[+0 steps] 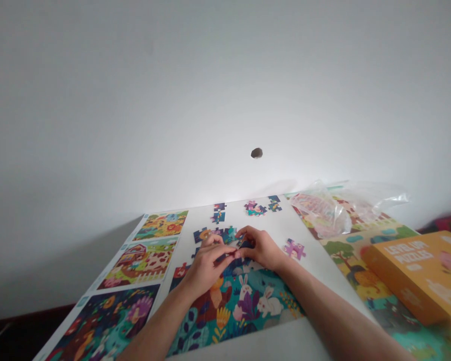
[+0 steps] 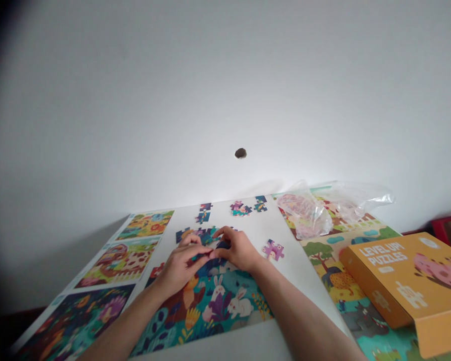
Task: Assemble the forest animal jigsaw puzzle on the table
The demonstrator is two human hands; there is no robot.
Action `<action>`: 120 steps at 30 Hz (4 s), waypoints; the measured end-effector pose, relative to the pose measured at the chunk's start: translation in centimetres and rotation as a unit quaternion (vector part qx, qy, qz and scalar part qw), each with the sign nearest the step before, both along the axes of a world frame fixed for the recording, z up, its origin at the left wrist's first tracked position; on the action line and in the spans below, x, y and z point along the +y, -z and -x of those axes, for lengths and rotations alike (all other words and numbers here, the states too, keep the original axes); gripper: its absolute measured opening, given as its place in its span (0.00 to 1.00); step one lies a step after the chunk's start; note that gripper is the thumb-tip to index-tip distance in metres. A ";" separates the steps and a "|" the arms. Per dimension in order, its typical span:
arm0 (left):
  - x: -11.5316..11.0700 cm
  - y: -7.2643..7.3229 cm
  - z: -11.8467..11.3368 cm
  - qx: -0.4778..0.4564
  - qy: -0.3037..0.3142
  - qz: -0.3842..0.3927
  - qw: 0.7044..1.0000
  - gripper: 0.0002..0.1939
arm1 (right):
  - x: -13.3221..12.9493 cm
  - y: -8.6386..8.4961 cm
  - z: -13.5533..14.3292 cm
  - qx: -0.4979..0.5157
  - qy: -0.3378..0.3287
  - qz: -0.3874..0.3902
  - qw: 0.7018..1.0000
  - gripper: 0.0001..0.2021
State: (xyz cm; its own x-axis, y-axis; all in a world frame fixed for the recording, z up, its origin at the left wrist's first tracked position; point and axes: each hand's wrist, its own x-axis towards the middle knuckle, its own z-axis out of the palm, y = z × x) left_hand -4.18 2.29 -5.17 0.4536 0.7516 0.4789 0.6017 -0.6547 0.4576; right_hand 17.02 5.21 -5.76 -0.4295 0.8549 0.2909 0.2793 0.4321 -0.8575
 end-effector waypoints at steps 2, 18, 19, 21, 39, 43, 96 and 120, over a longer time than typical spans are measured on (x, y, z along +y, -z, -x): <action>0.0 0.2 -0.2 -0.012 -0.003 0.007 1.000 0.14 | 0.0 0.1 0.1 0.002 -0.012 -0.004 1.000 0.21; -0.2 0.2 -0.6 -0.086 -0.046 0.063 0.993 0.21 | -0.1 -0.4 -1.0 -0.056 0.003 -0.077 0.995 0.17; -0.1 0.3 -0.6 -0.081 -0.051 0.056 0.994 0.20 | -0.1 -0.4 -1.0 -0.080 0.000 -0.091 0.993 0.16; 0.1 0.4 -0.4 -0.059 -0.071 0.035 0.995 0.17 | 0.0 -0.5 -1.0 -0.118 0.019 -0.107 0.987 0.15; 1.0 1.1 1.0 0.116 -0.246 0.021 0.962 0.07 | -0.1 -0.8 -1.0 -0.281 0.126 -0.104 0.946 0.11; 0.9 1.1 1.0 0.137 -0.252 0.022 0.958 0.11 | 0.1 -0.7 -0.8 -0.306 0.136 -0.089 0.938 0.11; 2.0 2.1 1.4 0.098 -0.237 -0.006 0.967 0.19 | 0.8 0.1 -0.6 -0.296 0.235 -0.098 0.921 0.20; 1.0 0.8 0.2 -0.027 -0.115 0.023 0.993 0.09 | 0.1 -0.7 -0.2 -0.175 0.061 -0.197 0.963 0.11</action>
